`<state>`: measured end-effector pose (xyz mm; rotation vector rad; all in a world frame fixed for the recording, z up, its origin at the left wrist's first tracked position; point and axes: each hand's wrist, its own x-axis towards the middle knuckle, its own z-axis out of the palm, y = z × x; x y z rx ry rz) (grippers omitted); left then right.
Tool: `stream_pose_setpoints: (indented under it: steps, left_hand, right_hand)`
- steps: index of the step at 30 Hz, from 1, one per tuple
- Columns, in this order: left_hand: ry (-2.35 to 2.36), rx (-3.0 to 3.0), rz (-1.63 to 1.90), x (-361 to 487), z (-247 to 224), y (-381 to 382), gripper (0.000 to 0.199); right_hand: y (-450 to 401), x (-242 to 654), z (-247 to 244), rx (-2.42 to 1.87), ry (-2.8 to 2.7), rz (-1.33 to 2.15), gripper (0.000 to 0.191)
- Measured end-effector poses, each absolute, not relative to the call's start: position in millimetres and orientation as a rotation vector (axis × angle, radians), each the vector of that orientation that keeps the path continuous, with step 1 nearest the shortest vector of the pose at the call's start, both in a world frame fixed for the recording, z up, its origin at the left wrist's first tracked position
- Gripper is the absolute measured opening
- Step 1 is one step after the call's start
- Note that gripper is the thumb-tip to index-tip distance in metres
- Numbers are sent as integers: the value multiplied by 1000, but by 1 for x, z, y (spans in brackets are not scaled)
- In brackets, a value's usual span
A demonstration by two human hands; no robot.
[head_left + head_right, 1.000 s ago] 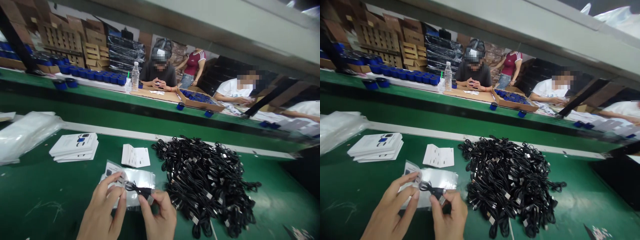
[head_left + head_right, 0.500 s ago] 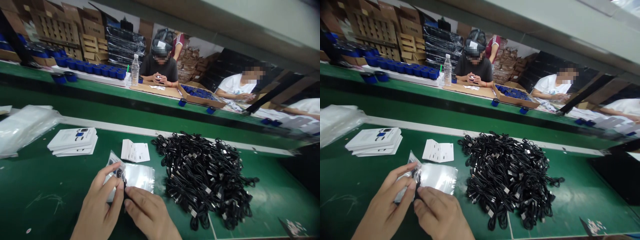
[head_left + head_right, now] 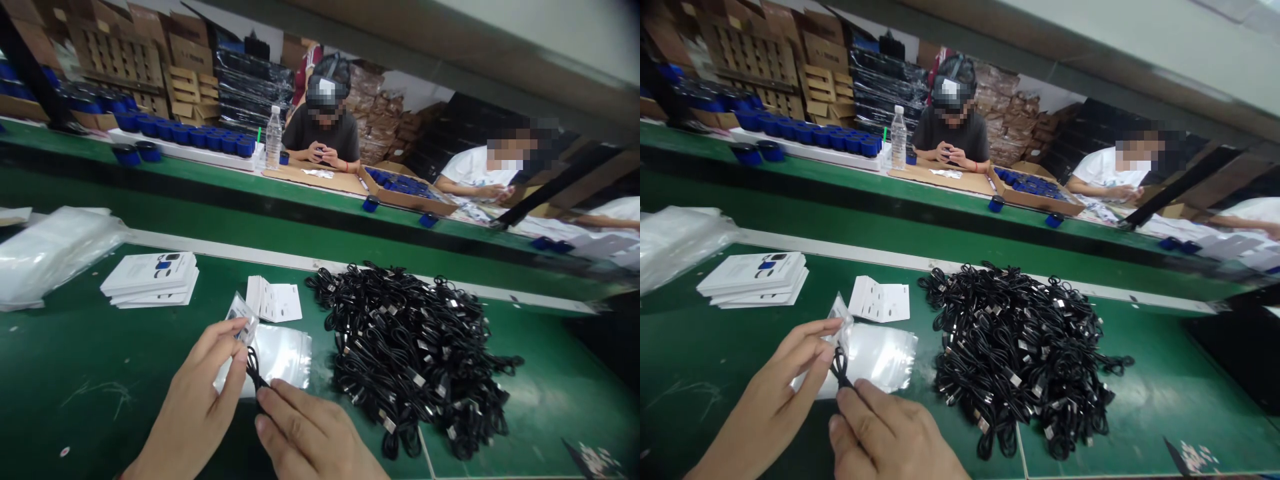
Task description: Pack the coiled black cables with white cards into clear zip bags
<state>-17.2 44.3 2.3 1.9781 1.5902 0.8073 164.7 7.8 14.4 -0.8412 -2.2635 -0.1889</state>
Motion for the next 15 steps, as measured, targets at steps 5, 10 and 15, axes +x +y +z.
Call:
stream_pose_setpoints:
  steps: [5,10,15]
  left_hand:
    - [1644,1859,841,-11,9,34,36]
    - [1608,1906,876,-6,6,26,28]
    - [1626,1839,941,-8,2,26,28]
  right_hand:
    - [15,155,-9,-871,-1862,68,20]
    - [9,136,-25,-968,-1497,261,30]
    - [-1,125,-35,-1045,-1046,585,27]
